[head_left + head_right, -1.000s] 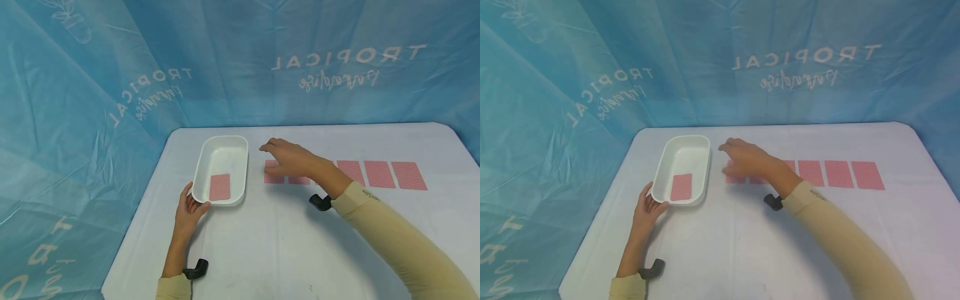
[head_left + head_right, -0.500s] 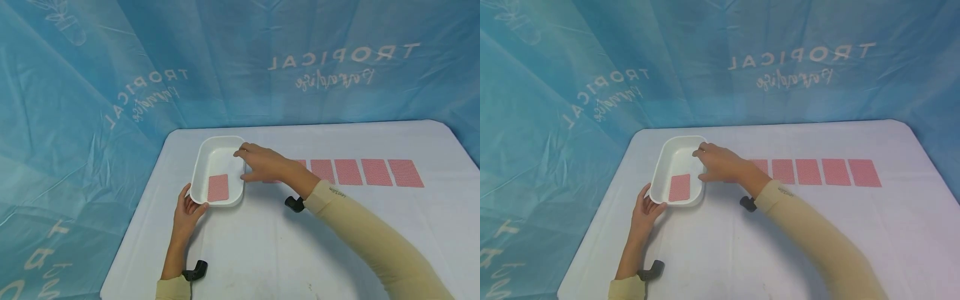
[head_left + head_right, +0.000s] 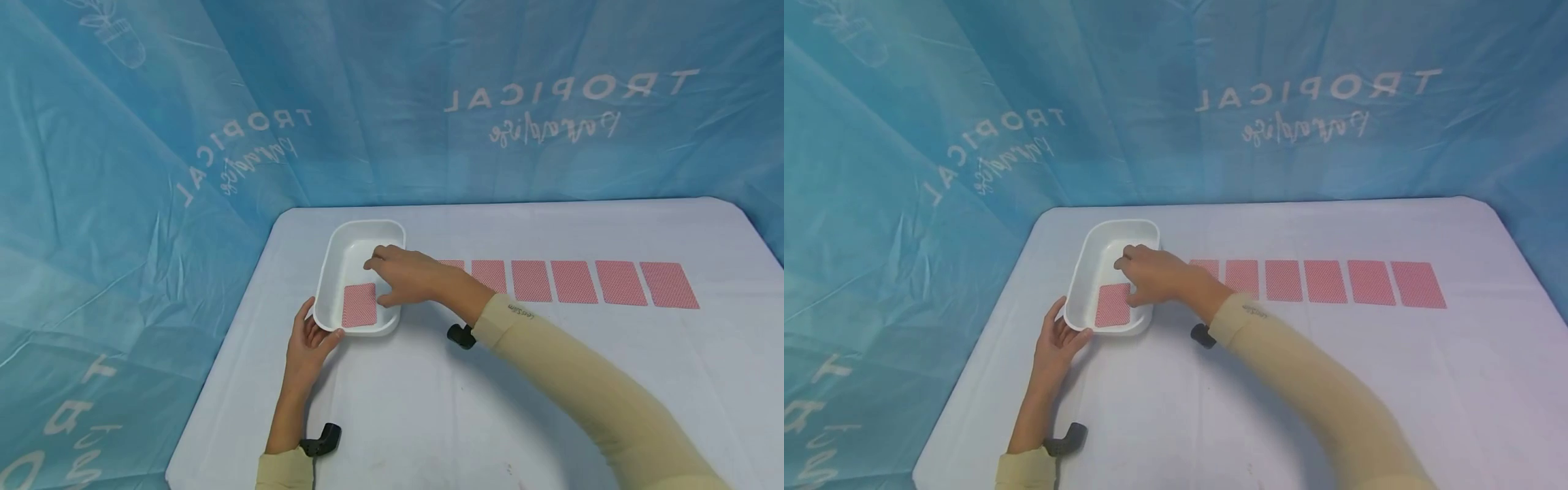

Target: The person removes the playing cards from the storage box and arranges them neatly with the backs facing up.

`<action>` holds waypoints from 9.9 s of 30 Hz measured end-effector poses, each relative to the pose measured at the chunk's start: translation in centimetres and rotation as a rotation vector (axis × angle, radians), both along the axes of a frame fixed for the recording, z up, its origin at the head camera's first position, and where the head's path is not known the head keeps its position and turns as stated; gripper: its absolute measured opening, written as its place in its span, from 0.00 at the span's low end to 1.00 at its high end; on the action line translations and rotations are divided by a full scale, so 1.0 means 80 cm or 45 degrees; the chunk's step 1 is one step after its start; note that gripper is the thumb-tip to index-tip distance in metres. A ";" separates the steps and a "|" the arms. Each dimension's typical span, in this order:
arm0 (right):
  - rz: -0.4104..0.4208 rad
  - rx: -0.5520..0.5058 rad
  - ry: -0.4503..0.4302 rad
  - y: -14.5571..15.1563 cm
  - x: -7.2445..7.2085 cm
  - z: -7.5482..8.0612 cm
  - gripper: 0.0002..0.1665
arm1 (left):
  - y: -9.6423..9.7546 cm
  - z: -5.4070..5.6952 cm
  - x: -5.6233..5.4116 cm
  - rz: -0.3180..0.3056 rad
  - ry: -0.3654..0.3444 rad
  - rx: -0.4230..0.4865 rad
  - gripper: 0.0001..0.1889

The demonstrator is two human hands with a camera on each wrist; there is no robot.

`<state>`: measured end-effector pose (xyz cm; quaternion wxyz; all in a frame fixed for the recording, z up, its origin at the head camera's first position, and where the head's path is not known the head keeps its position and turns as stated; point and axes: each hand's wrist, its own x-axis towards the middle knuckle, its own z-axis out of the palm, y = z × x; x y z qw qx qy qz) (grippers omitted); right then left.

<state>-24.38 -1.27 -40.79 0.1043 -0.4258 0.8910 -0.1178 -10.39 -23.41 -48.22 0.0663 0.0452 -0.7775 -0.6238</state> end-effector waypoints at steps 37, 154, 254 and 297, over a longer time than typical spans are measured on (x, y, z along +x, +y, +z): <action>0.048 0.224 0.068 -0.070 0.008 -0.054 0.46 | -0.010 -0.041 -0.007 0.007 0.045 0.095 0.44; 0.028 0.304 0.018 -0.081 0.002 -0.036 0.33 | -0.003 0.006 0.002 -0.061 -0.026 0.054 0.45; -0.092 0.088 0.174 0.059 0.048 -0.001 0.41 | -0.017 -0.033 -0.006 0.005 0.007 0.041 0.43; -0.148 0.280 0.110 0.094 0.061 -0.051 0.42 | -0.013 -0.011 -0.006 -0.064 -0.014 0.100 0.44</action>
